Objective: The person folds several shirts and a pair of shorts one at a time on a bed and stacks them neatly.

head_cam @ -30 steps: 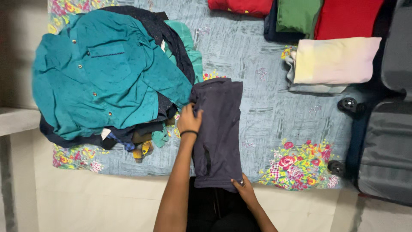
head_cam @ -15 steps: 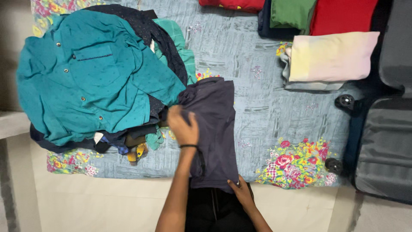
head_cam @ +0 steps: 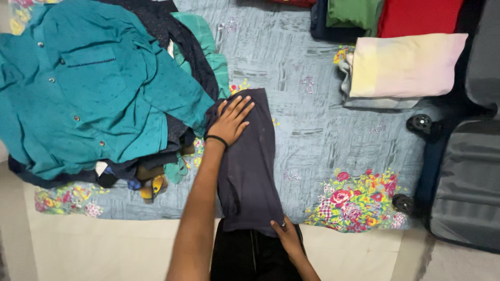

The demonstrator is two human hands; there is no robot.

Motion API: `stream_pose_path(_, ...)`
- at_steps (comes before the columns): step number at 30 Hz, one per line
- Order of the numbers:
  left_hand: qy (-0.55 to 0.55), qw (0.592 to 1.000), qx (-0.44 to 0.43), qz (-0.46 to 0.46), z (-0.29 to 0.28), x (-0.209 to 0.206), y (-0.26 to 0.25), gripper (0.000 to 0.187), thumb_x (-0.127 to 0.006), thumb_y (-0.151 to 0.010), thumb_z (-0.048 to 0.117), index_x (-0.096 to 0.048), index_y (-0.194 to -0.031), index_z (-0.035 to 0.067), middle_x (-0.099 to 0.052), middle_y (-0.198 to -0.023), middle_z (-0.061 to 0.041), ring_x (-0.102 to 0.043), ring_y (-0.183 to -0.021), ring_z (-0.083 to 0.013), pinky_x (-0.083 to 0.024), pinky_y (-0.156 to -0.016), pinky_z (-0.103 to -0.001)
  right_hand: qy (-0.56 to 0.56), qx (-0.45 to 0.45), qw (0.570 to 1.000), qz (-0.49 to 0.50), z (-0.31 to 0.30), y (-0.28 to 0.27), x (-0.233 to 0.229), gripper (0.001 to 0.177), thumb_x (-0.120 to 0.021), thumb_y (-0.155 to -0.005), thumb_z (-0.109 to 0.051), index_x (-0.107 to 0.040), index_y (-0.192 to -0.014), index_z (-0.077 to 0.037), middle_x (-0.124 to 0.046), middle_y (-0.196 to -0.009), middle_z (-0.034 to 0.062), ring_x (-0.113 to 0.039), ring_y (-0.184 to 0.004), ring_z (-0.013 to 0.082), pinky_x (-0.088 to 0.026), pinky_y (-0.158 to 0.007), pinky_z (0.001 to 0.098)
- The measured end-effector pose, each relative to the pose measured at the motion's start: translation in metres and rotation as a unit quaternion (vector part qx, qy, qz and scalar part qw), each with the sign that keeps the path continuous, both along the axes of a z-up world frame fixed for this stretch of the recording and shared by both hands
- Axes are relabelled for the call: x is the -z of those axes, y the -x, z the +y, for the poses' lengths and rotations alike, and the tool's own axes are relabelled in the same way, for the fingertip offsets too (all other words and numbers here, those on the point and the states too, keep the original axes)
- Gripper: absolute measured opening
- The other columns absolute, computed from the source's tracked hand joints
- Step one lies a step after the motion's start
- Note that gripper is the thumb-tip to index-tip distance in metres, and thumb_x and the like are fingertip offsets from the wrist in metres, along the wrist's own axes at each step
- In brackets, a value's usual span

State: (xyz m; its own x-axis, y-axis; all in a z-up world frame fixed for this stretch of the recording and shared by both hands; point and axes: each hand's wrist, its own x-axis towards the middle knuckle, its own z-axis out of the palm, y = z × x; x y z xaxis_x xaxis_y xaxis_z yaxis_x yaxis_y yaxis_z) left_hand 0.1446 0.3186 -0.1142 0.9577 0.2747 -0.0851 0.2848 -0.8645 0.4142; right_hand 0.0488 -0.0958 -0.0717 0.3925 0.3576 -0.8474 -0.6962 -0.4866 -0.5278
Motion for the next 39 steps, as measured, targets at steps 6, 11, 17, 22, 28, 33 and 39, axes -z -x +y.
stream_pose_path(6,0.012,0.998,-0.059,-0.019,-0.054,-0.076,0.035,0.060,-0.056,-0.100,0.034,-0.042,-0.156,0.016,-0.033,-0.167,-0.007,-0.026,-0.155,-0.0333,-0.019,-0.125,-0.052,0.018,-0.042,0.999,0.000,-0.007,0.000,-0.008,0.048,-0.071,-0.094,-0.023,-0.063,-0.135,0.000,-0.073,-0.121,0.0102,-0.063,-0.109,0.0194,-0.049,-0.096,0.0335)
stream_pose_path(11,0.105,0.905,-0.409,-0.054,-0.182,-0.100,0.153,0.073,-0.071,-0.092,0.032,-0.041,-0.148,-0.005,-0.035,-0.154,-0.032,-0.031,-0.146,-0.0487,-0.025,-0.120,-0.054,0.031,-0.047,0.998,0.039,-0.008,-0.004,-0.011,0.052,-0.071,-0.093,-0.025,-0.059,-0.139,-0.005,-0.072,-0.120,0.0083,-0.061,-0.105,0.0194,-0.048,-0.092,0.0347)
stream_pose_path(17,0.243,0.799,-0.549,-0.045,-0.288,-0.036,0.248,0.075,-0.078,-0.082,0.037,-0.047,-0.142,0.004,-0.047,-0.147,-0.025,-0.056,-0.124,-0.0351,-0.051,-0.097,-0.041,0.076,-0.138,0.986,-0.060,-0.017,0.003,0.007,0.061,-0.075,-0.087,-0.034,-0.056,-0.138,-0.005,-0.072,-0.124,0.0112,-0.067,-0.113,0.0218,-0.053,-0.097,0.0335)
stream_pose_path(22,0.348,0.719,-0.588,0.125,-0.274,-0.020,0.263,0.066,-0.082,-0.079,0.046,-0.063,-0.128,0.006,-0.070,-0.116,-0.011,-0.067,-0.103,-0.0238,-0.053,-0.091,-0.035,0.107,-0.262,0.914,-0.291,-0.005,0.014,-0.003,0.053,-0.078,-0.085,-0.037,-0.068,-0.124,-0.003,-0.070,-0.119,0.0182,-0.064,-0.113,0.0311,-0.049,-0.099,0.0396)
stream_pose_path(28,0.487,0.650,-0.583,-0.008,-0.250,-0.035,0.281,0.046,-0.075,-0.090,0.038,-0.067,-0.117,0.001,-0.072,-0.111,-0.008,-0.065,-0.106,-0.0160,-0.048,-0.096,-0.030,0.274,-0.332,0.822,-0.372,0.014,0.024,-0.013,0.046,-0.086,-0.075,-0.045,-0.076,-0.086,-0.001,-0.067,-0.111,0.0146,-0.060,-0.105,0.0292,-0.050,-0.092,0.0386)
stream_pose_path(33,0.539,0.634,-0.553,-0.043,-0.244,-0.048,0.292,0.041,-0.068,-0.093,0.040,-0.070,-0.112,0.004,-0.072,-0.105,-0.002,-0.063,-0.101,-0.0115,-0.048,-0.094,-0.027,0.023,-0.002,0.997,0.075,0.012,0.013,-0.030,0.043,-0.075,-0.084,-0.025,-0.071,-0.120,-0.003,-0.073,-0.113,0.0116,-0.068,-0.095,0.0165,-0.055,-0.084,0.0317)
stream_pose_path(39,0.630,0.615,-0.474,-0.015,-0.253,-0.086,0.315,0.042,-0.064,-0.096,0.046,-0.073,-0.106,0.007,-0.072,-0.097,0.002,-0.062,-0.092,-0.0076,-0.050,-0.087,-0.024,0.028,0.050,0.991,0.124,-0.006,0.031,-0.075,0.053,-0.069,-0.088,-0.025,-0.059,-0.136,-0.004,-0.072,-0.112,0.0063,-0.067,-0.094,0.0166,-0.052,-0.077,0.0351)
